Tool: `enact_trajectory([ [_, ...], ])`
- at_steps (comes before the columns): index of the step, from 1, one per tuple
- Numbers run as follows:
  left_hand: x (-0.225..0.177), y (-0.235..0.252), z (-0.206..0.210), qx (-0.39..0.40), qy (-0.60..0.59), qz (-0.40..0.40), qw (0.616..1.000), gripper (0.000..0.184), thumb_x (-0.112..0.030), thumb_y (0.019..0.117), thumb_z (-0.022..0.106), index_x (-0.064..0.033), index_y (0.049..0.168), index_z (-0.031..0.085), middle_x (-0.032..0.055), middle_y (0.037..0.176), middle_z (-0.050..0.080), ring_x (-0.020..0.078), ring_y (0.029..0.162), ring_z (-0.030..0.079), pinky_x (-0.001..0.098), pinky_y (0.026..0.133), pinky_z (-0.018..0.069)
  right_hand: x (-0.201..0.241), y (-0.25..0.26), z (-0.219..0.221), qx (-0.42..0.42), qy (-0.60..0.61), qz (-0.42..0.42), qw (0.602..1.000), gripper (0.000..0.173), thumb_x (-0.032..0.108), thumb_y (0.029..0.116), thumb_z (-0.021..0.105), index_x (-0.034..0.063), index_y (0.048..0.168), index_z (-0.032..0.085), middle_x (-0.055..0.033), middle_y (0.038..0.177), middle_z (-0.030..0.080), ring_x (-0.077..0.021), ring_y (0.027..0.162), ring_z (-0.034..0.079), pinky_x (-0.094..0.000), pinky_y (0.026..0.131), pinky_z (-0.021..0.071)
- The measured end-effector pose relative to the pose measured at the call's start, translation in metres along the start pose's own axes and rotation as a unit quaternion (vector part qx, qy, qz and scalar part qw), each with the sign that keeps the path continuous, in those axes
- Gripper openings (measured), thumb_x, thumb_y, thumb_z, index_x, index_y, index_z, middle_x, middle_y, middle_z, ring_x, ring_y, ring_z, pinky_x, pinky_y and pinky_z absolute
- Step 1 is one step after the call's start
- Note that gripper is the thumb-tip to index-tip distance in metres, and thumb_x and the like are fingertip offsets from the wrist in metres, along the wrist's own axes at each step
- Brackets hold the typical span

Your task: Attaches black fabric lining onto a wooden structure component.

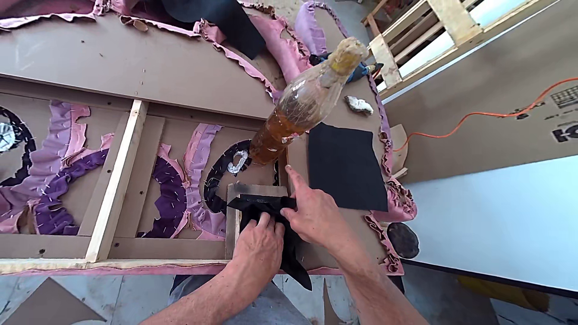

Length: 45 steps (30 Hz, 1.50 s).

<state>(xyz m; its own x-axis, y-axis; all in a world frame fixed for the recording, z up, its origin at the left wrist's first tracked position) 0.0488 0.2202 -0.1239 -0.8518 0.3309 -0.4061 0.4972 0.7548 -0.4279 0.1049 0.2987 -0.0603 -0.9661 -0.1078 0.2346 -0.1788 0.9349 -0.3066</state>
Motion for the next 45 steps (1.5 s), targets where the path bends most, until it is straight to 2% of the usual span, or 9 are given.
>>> enact_trajectory([
  [3,0.000,0.004,-0.002,-0.013,-0.003,-0.006,1.000,0.045,-0.007,0.0911,0.063,-0.0023,0.135,0.057,0.0172,0.140,0.057,0.0331,0.130,0.055,0.0447,0.095,0.0531,-0.021,-0.004,-0.022,-0.042,0.020,0.023,0.999,0.080,0.009,0.0895,0.072,0.0070,0.159,0.032,-0.0125,0.082,0.070,-0.0338,0.066,0.068,-0.0580,0.058,0.0559],
  [5,-0.001,0.006,-0.004,-0.013,-0.007,-0.010,1.000,0.045,-0.008,0.0900,0.065,-0.0006,0.134,0.057,0.0185,0.140,0.056,0.0336,0.129,0.055,0.0440,0.093,0.0540,-0.037,-0.003,-0.033,-0.056,0.038,0.036,0.997,0.080,0.014,0.0894,0.073,0.0102,0.159,0.033,-0.0058,0.077,0.069,-0.0255,0.060,0.066,-0.0517,0.054,0.0549],
  [10,-0.002,0.003,-0.003,-0.016,-0.007,-0.004,1.000,0.040,-0.007,0.0925,0.060,-0.0017,0.132,0.059,0.0174,0.134,0.060,0.0333,0.127,0.056,0.0442,0.092,0.0539,-0.023,-0.005,-0.022,-0.025,0.060,0.011,0.998,0.092,0.046,0.0862,0.079,0.0119,0.159,0.034,0.0017,0.077,0.070,-0.0173,0.063,0.066,-0.0479,0.061,0.0575],
  [15,-0.003,-0.001,0.001,-0.003,-0.003,-0.005,1.000,0.038,-0.007,0.0949,0.058,-0.0017,0.133,0.059,0.0174,0.141,0.057,0.0330,0.132,0.053,0.0443,0.097,0.0519,0.000,0.016,-0.019,-0.030,0.083,-0.073,0.993,0.076,0.011,0.0890,0.069,0.0112,0.158,0.038,-0.0023,0.103,0.073,-0.0214,0.081,0.069,-0.0483,0.069,0.0572],
  [24,-0.002,0.002,0.000,0.006,-0.011,-0.008,1.000,0.044,-0.011,0.0921,0.063,-0.0026,0.135,0.058,0.0155,0.142,0.056,0.0318,0.136,0.050,0.0465,0.099,0.0501,0.044,0.036,0.004,0.011,0.083,-0.298,0.951,0.062,0.002,0.0869,0.064,0.0204,0.146,0.059,0.0059,0.088,0.074,-0.0127,0.081,0.069,-0.0429,0.079,0.0577],
  [29,-0.002,0.001,-0.001,-0.005,-0.016,-0.007,1.000,0.045,-0.013,0.0904,0.066,-0.0028,0.133,0.058,0.0149,0.146,0.054,0.0309,0.136,0.050,0.0457,0.099,0.0501,0.002,0.026,-0.042,-0.159,0.083,-0.112,0.977,0.044,0.012,0.0981,0.060,0.0088,0.142,0.058,-0.0059,0.093,0.073,-0.0226,0.075,0.069,-0.0493,0.067,0.0583],
  [33,-0.001,0.000,-0.005,-0.031,-0.039,0.003,0.999,0.039,-0.013,0.0934,0.061,-0.0024,0.131,0.061,0.0153,0.134,0.061,0.0321,0.130,0.055,0.0475,0.096,0.0516,0.001,-0.019,-0.015,-0.075,0.020,-0.051,0.996,0.075,0.032,0.0871,0.074,0.0130,0.153,0.044,-0.0018,0.087,0.071,-0.0238,0.070,0.068,-0.0530,0.061,0.0574],
  [38,0.001,0.001,-0.006,-0.033,-0.032,0.010,0.999,0.044,-0.014,0.0905,0.066,-0.0036,0.132,0.059,0.0144,0.131,0.062,0.0318,0.127,0.056,0.0448,0.093,0.0535,-0.009,-0.019,0.008,-0.098,0.055,-0.041,0.993,0.068,0.011,0.0892,0.069,0.0110,0.153,0.046,-0.0011,0.084,0.070,-0.0194,0.067,0.066,-0.0460,0.061,0.0570],
  [45,0.003,-0.003,-0.008,-0.036,-0.034,-0.017,0.999,0.058,-0.016,0.0956,0.058,0.0004,0.150,0.044,0.0166,0.137,0.060,0.0317,0.131,0.055,0.0414,0.101,0.0506,-0.033,-0.020,0.003,-0.120,0.079,0.041,0.989,0.064,0.014,0.0869,0.070,0.0088,0.148,0.051,0.0000,0.080,0.069,-0.0192,0.064,0.065,-0.0468,0.057,0.0549],
])
Point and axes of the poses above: each hand's wrist, its own y-axis towards the middle knuckle, its own z-axis out of the palm, x = y × z, the point moved 10 cm from there along y, towards the middle knuckle
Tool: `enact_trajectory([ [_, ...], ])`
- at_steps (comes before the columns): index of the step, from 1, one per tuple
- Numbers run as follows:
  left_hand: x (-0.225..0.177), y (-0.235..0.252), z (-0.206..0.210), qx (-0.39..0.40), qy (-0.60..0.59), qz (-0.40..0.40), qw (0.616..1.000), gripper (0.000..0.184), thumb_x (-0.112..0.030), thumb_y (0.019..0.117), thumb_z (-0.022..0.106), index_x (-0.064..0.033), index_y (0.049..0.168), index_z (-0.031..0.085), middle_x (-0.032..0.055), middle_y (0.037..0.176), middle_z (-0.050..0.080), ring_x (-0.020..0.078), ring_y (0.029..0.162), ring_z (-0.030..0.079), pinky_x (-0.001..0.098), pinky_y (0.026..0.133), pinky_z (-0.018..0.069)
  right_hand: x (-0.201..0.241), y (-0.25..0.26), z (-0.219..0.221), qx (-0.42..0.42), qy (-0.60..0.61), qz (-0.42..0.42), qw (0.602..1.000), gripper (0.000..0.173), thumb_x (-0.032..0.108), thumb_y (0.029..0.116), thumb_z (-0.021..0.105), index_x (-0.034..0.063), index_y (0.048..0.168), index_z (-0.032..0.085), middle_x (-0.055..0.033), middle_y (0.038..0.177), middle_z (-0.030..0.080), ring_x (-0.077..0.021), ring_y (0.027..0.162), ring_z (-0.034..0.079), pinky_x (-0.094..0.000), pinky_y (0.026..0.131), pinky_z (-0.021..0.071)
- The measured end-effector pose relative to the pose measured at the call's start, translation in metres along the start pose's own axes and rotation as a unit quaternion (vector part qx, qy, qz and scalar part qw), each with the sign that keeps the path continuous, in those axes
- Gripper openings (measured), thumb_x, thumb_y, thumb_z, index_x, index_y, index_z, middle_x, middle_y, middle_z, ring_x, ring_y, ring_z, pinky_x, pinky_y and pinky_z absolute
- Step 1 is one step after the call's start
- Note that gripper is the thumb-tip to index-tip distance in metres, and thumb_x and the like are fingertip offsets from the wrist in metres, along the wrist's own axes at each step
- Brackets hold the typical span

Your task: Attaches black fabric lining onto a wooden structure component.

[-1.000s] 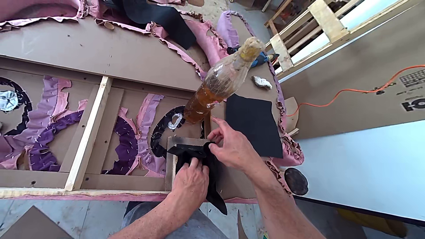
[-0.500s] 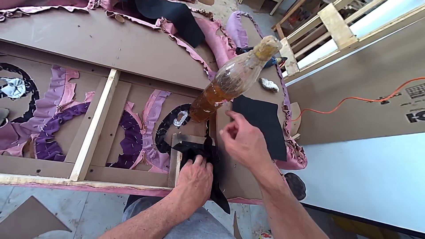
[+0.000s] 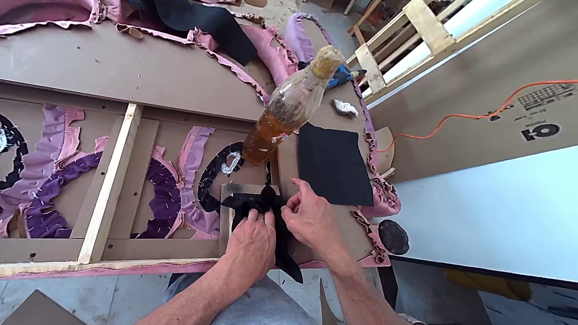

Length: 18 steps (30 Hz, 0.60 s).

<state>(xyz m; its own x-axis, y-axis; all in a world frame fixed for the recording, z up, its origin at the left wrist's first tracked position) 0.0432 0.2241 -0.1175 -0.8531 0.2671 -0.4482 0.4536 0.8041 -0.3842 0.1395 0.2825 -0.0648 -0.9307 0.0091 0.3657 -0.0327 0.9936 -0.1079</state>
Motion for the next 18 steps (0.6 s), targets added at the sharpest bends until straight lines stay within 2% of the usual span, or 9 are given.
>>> enact_trajectory([
  [2,-0.002,0.000,0.001,0.004,0.020,0.018,1.000,0.048,-0.016,0.0925,0.062,-0.0013,0.137,0.054,0.0151,0.131,0.062,0.0318,0.129,0.055,0.0425,0.099,0.0512,0.008,0.001,0.002,0.004,-0.006,-0.027,1.000,0.068,0.015,0.0857,0.071,0.0098,0.150,0.048,-0.0003,0.086,0.070,-0.0192,0.068,0.065,-0.0466,0.059,0.0558],
  [4,-0.004,0.000,0.005,0.023,0.042,0.036,0.998,0.045,-0.019,0.0904,0.066,-0.0013,0.131,0.060,0.0149,0.134,0.060,0.0319,0.129,0.054,0.0438,0.097,0.0505,0.019,0.002,0.003,0.004,-0.007,-0.059,0.998,0.072,0.016,0.0859,0.074,0.0097,0.152,0.047,-0.0018,0.089,0.070,-0.0205,0.068,0.065,-0.0472,0.060,0.0557],
  [7,-0.004,0.000,0.007,0.036,0.056,0.047,0.997,0.044,-0.020,0.0901,0.068,-0.0009,0.130,0.061,0.0156,0.140,0.057,0.0323,0.132,0.052,0.0451,0.098,0.0502,0.025,0.004,-0.001,-0.014,0.010,-0.097,0.995,0.066,0.009,0.0869,0.071,0.0101,0.149,0.050,-0.0017,0.079,0.067,-0.0207,0.060,0.062,-0.0444,0.050,0.0511],
  [11,-0.005,0.001,0.009,0.046,0.067,0.046,0.996,0.047,-0.021,0.0905,0.068,-0.0008,0.132,0.059,0.0164,0.144,0.054,0.0326,0.133,0.051,0.0449,0.099,0.0502,0.018,0.014,0.001,-0.009,0.081,-0.098,0.992,0.060,0.004,0.0859,0.071,0.0123,0.143,0.057,0.0013,0.079,0.068,-0.0159,0.062,0.062,-0.0397,0.054,0.0528],
  [13,-0.005,0.002,0.008,0.052,0.067,0.044,0.995,0.049,-0.023,0.0903,0.069,-0.0008,0.133,0.059,0.0162,0.147,0.052,0.0323,0.135,0.050,0.0445,0.098,0.0505,0.009,0.015,0.001,-0.006,0.079,-0.063,0.995,0.055,0.005,0.0822,0.069,0.0115,0.136,0.060,0.0014,0.078,0.068,-0.0162,0.062,0.062,-0.0404,0.053,0.0520],
  [15,-0.005,0.003,0.005,0.042,0.049,0.040,0.997,0.046,-0.020,0.0899,0.068,-0.0012,0.131,0.060,0.0158,0.143,0.055,0.0319,0.133,0.052,0.0446,0.097,0.0515,0.012,0.016,0.002,-0.005,0.055,-0.048,0.997,0.053,0.006,0.0803,0.069,0.0095,0.132,0.060,-0.0002,0.077,0.066,-0.0189,0.063,0.062,-0.0431,0.053,0.0506],
  [16,-0.004,0.003,0.003,0.035,0.038,0.039,0.998,0.046,-0.020,0.0894,0.069,-0.0012,0.131,0.061,0.0160,0.140,0.057,0.0322,0.132,0.052,0.0453,0.096,0.0519,0.017,0.017,0.003,-0.002,0.041,-0.052,0.998,0.055,0.007,0.0800,0.069,0.0089,0.134,0.059,-0.0013,0.078,0.065,-0.0202,0.063,0.061,-0.0445,0.053,0.0499],
  [18,-0.003,0.004,0.001,0.021,0.019,0.041,0.999,0.049,-0.020,0.0884,0.070,-0.0008,0.132,0.061,0.0171,0.137,0.059,0.0336,0.132,0.053,0.0472,0.096,0.0525,0.028,0.020,0.006,0.012,0.025,-0.076,0.997,0.067,0.010,0.0808,0.069,0.0078,0.145,0.052,-0.0038,0.087,0.067,-0.0222,0.068,0.062,-0.0469,0.056,0.0513],
])
Point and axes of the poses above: each hand's wrist, its own y-axis towards the middle knuckle, its own z-axis out of the palm, x = y × z, the point moved 10 cm from there along y, towards the middle knuckle
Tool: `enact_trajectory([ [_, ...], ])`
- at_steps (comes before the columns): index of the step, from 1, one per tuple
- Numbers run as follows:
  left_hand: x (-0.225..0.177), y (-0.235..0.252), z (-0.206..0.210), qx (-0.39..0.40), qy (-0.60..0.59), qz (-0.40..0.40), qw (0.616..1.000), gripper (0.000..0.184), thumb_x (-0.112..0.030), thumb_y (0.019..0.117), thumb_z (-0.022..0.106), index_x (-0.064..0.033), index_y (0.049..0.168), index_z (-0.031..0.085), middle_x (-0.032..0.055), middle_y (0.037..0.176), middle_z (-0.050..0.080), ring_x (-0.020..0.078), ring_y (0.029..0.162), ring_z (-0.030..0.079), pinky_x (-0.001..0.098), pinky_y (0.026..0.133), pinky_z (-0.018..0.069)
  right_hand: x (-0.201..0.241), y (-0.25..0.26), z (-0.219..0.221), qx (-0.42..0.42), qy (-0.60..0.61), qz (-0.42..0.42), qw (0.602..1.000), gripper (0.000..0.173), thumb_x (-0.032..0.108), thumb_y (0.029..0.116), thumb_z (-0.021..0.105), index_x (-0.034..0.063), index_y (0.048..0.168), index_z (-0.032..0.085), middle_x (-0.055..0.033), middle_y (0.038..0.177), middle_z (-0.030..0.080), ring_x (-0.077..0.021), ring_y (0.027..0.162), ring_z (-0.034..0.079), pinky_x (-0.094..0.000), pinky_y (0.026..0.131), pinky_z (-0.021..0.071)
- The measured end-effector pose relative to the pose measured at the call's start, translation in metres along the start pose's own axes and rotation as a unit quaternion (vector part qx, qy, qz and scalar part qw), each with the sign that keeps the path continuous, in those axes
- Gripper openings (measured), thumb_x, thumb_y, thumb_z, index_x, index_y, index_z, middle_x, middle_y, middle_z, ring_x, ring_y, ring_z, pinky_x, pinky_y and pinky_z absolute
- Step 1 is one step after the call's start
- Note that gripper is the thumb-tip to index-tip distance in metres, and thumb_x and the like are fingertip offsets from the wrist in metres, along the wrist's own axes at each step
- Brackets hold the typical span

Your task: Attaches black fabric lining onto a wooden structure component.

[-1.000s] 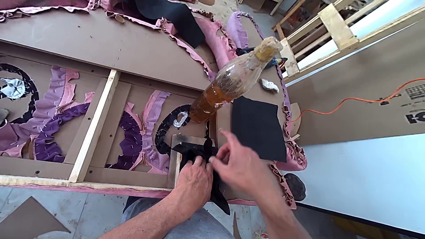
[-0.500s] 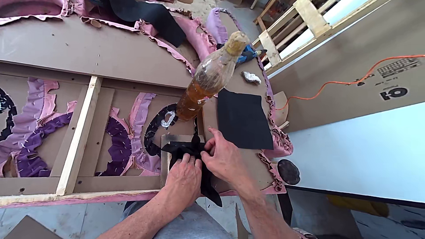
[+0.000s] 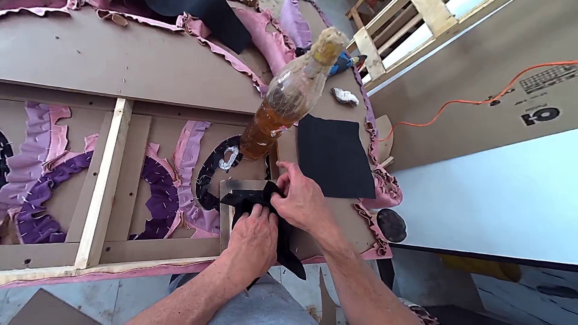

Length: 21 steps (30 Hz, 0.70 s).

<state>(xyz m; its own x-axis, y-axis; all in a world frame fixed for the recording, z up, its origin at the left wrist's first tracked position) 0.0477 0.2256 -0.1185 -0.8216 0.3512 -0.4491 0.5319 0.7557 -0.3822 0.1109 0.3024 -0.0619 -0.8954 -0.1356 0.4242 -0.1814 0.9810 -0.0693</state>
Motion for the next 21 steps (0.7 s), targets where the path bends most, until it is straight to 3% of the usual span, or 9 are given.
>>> enact_trajectory([
  [2,0.000,0.001,0.000,0.001,0.009,-0.003,1.000,0.049,-0.019,0.0885,0.071,-0.0006,0.133,0.060,0.0173,0.138,0.058,0.0337,0.131,0.054,0.0464,0.096,0.0529,0.007,0.006,-0.001,0.007,-0.007,-0.021,1.000,0.070,0.007,0.0827,0.069,0.0076,0.150,0.049,-0.0039,0.089,0.069,-0.0215,0.067,0.063,-0.0462,0.057,0.0526],
  [7,-0.002,0.009,-0.001,0.002,0.041,-0.033,0.999,0.045,-0.011,0.0910,0.065,-0.0025,0.135,0.058,0.0154,0.137,0.056,0.0334,0.116,0.062,0.0463,0.079,0.0568,-0.014,0.003,-0.014,-0.023,0.043,0.043,0.998,0.056,0.003,0.0813,0.071,0.0088,0.136,0.060,-0.0016,0.081,0.072,-0.0200,0.064,0.065,-0.0459,0.056,0.0534],
  [11,-0.001,0.008,-0.002,0.005,0.026,-0.021,0.999,0.040,-0.012,0.0931,0.062,-0.0026,0.132,0.058,0.0155,0.132,0.059,0.0331,0.114,0.063,0.0461,0.080,0.0564,-0.025,0.007,-0.010,-0.009,0.062,0.049,0.997,0.058,0.004,0.0817,0.072,0.0093,0.138,0.058,-0.0001,0.084,0.071,-0.0174,0.065,0.064,-0.0422,0.055,0.0523],
  [15,0.001,0.002,0.000,-0.028,0.043,0.007,0.999,0.031,-0.016,0.0923,0.061,-0.0050,0.121,0.060,0.0135,0.127,0.061,0.0304,0.114,0.063,0.0430,0.082,0.0562,-0.023,0.026,-0.004,0.041,0.048,0.013,0.998,0.062,0.007,0.0859,0.070,0.0109,0.146,0.054,0.0018,0.091,0.074,-0.0153,0.076,0.068,-0.0423,0.072,0.0580],
  [19,0.002,0.004,-0.001,0.003,0.042,-0.003,0.999,0.038,-0.015,0.0907,0.063,-0.0038,0.126,0.059,0.0147,0.128,0.061,0.0318,0.114,0.064,0.0445,0.080,0.0567,0.000,0.015,-0.012,-0.004,0.072,-0.077,0.994,0.056,-0.003,0.0888,0.066,0.0086,0.143,0.057,0.0009,0.086,0.073,-0.0139,0.067,0.065,-0.0377,0.062,0.0558],
  [21,0.002,0.004,-0.001,0.018,0.042,-0.012,0.999,0.036,-0.014,0.0916,0.062,-0.0041,0.126,0.058,0.0143,0.127,0.061,0.0315,0.113,0.064,0.0446,0.081,0.0565,-0.003,0.012,-0.014,-0.040,0.054,-0.069,0.995,0.053,-0.004,0.0876,0.067,0.0085,0.139,0.061,-0.0003,0.086,0.073,-0.0160,0.067,0.065,-0.0399,0.060,0.0552],
])
Point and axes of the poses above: each hand's wrist, its own y-axis towards the middle knuckle, its own z-axis out of the palm, x = y × z, the point moved 10 cm from there along y, towards the middle knuckle
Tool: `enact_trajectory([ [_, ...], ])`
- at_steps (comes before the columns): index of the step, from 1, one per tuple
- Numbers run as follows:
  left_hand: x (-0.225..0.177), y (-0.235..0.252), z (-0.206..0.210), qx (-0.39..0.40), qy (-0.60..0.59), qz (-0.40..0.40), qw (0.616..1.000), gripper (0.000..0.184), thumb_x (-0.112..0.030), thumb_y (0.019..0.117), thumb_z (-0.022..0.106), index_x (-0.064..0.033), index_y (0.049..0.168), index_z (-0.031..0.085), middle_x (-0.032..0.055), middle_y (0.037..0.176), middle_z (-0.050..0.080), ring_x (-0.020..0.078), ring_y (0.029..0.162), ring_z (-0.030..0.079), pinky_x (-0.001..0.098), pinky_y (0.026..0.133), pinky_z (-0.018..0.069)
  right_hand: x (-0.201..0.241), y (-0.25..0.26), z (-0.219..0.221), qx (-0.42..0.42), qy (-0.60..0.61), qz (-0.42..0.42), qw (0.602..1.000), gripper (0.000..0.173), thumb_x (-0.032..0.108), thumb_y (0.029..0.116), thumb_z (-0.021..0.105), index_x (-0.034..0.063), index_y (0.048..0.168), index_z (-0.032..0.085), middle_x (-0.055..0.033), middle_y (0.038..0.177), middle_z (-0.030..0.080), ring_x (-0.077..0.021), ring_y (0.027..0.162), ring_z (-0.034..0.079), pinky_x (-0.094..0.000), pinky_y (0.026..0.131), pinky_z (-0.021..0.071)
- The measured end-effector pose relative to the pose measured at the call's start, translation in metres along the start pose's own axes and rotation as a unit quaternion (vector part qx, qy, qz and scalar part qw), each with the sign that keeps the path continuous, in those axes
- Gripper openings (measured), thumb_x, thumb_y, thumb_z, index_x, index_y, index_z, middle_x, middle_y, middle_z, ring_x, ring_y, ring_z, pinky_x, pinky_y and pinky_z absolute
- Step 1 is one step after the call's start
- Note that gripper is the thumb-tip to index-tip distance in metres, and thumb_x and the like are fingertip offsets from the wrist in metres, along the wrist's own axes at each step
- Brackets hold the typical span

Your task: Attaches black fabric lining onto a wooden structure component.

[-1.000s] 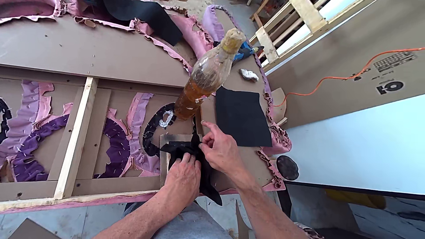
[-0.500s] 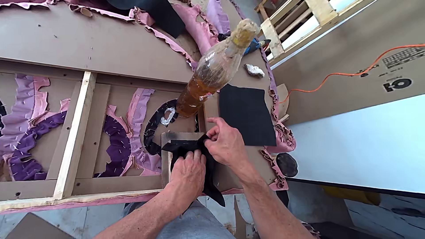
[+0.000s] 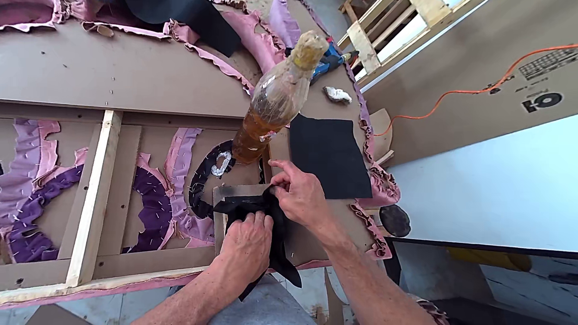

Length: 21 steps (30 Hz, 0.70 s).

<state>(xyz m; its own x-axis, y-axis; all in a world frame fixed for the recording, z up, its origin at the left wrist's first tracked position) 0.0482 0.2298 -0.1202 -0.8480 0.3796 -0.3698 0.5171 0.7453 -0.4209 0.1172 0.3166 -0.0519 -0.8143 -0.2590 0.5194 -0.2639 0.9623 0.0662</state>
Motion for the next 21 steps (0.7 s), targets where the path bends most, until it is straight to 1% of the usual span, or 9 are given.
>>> enact_trajectory([
  [4,0.000,0.000,0.001,0.015,0.005,0.004,1.000,0.036,-0.008,0.0950,0.059,-0.0014,0.130,0.058,0.0169,0.130,0.061,0.0337,0.115,0.064,0.0461,0.084,0.0559,-0.006,0.001,0.004,-0.031,-0.054,0.059,0.996,0.046,-0.001,0.0865,0.068,0.0072,0.132,0.063,-0.0031,0.085,0.073,-0.0220,0.070,0.068,-0.0466,0.061,0.0541],
  [7,0.005,-0.006,-0.003,0.006,-0.009,0.051,0.999,0.032,-0.006,0.0957,0.059,-0.0016,0.127,0.061,0.0175,0.133,0.062,0.0342,0.116,0.064,0.0474,0.085,0.0570,-0.005,-0.006,-0.005,-0.022,-0.060,0.060,0.996,0.046,0.003,0.0927,0.065,0.0042,0.138,0.058,-0.0075,0.093,0.074,-0.0254,0.075,0.069,-0.0495,0.064,0.0565],
  [8,0.007,-0.007,-0.008,-0.003,-0.008,0.067,0.998,0.028,-0.006,0.0966,0.059,-0.0027,0.124,0.063,0.0162,0.130,0.064,0.0331,0.115,0.065,0.0465,0.085,0.0576,-0.006,-0.013,-0.014,-0.026,-0.057,0.066,0.996,0.047,0.006,0.0949,0.064,0.0050,0.141,0.056,-0.0074,0.094,0.073,-0.0243,0.073,0.068,-0.0483,0.061,0.0569],
  [10,0.004,-0.011,-0.013,-0.031,0.012,0.101,0.994,0.021,-0.005,0.0980,0.057,-0.0035,0.117,0.067,0.0141,0.119,0.067,0.0313,0.110,0.066,0.0438,0.082,0.0582,-0.012,-0.033,-0.025,-0.031,-0.065,0.107,0.992,0.048,0.021,0.0966,0.067,0.0087,0.141,0.055,-0.0045,0.086,0.070,-0.0220,0.065,0.066,-0.0470,0.055,0.0556],
  [11,0.001,-0.014,-0.013,-0.044,0.024,0.122,0.991,0.019,-0.004,0.0986,0.056,-0.0038,0.113,0.068,0.0133,0.115,0.069,0.0308,0.108,0.066,0.0429,0.081,0.0580,-0.014,-0.044,-0.023,-0.021,-0.074,0.132,0.988,0.051,0.030,0.0956,0.068,0.0086,0.140,0.056,-0.0040,0.082,0.070,-0.0228,0.064,0.066,-0.0494,0.056,0.0554],
  [14,-0.005,-0.017,-0.007,-0.052,0.050,0.181,0.981,0.019,-0.004,0.0997,0.054,-0.0050,0.111,0.069,0.0121,0.115,0.069,0.0297,0.112,0.066,0.0420,0.088,0.0567,-0.018,-0.071,-0.001,0.021,-0.105,0.180,0.978,0.066,0.049,0.0897,0.070,0.0080,0.140,0.056,-0.0007,0.071,0.065,-0.0227,0.059,0.064,-0.0511,0.055,0.0545],
  [16,-0.007,-0.016,-0.005,-0.061,0.065,0.213,0.973,0.020,-0.003,0.0988,0.054,-0.0055,0.111,0.069,0.0113,0.116,0.069,0.0286,0.115,0.065,0.0415,0.089,0.0566,-0.019,-0.082,0.010,0.035,-0.114,0.212,0.970,0.067,0.041,0.0889,0.073,0.0088,0.144,0.053,-0.0008,0.070,0.064,-0.0233,0.060,0.064,-0.0512,0.057,0.0543],
  [18,-0.008,-0.013,-0.004,-0.041,0.082,0.232,0.968,0.022,-0.003,0.0981,0.055,-0.0057,0.115,0.068,0.0116,0.121,0.068,0.0291,0.120,0.063,0.0429,0.092,0.0560,-0.019,-0.087,0.012,0.037,-0.112,0.222,0.968,0.064,0.023,0.0909,0.069,0.0093,0.150,0.048,-0.0015,0.070,0.063,-0.0235,0.062,0.064,-0.0497,0.058,0.0548],
  [21,-0.009,-0.012,-0.001,-0.004,0.118,0.265,0.957,0.023,-0.001,0.0963,0.056,-0.0042,0.116,0.066,0.0131,0.124,0.066,0.0304,0.120,0.063,0.0447,0.091,0.0555,-0.032,-0.092,-0.005,0.018,-0.116,0.247,0.962,0.063,0.013,0.0935,0.064,0.0130,0.154,0.044,-0.0046,0.073,0.065,-0.0272,0.063,0.066,-0.0532,0.058,0.0548],
])
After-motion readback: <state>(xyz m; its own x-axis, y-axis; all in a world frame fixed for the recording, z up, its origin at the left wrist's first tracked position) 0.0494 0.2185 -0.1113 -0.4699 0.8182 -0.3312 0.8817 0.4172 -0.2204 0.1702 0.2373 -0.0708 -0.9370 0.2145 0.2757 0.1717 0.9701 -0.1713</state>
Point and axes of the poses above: each hand's wrist, its own y-axis towards the middle knuckle, its own z-axis out of the palm, x = y × z, the point moved 10 cm from there along y, towards the middle knuckle
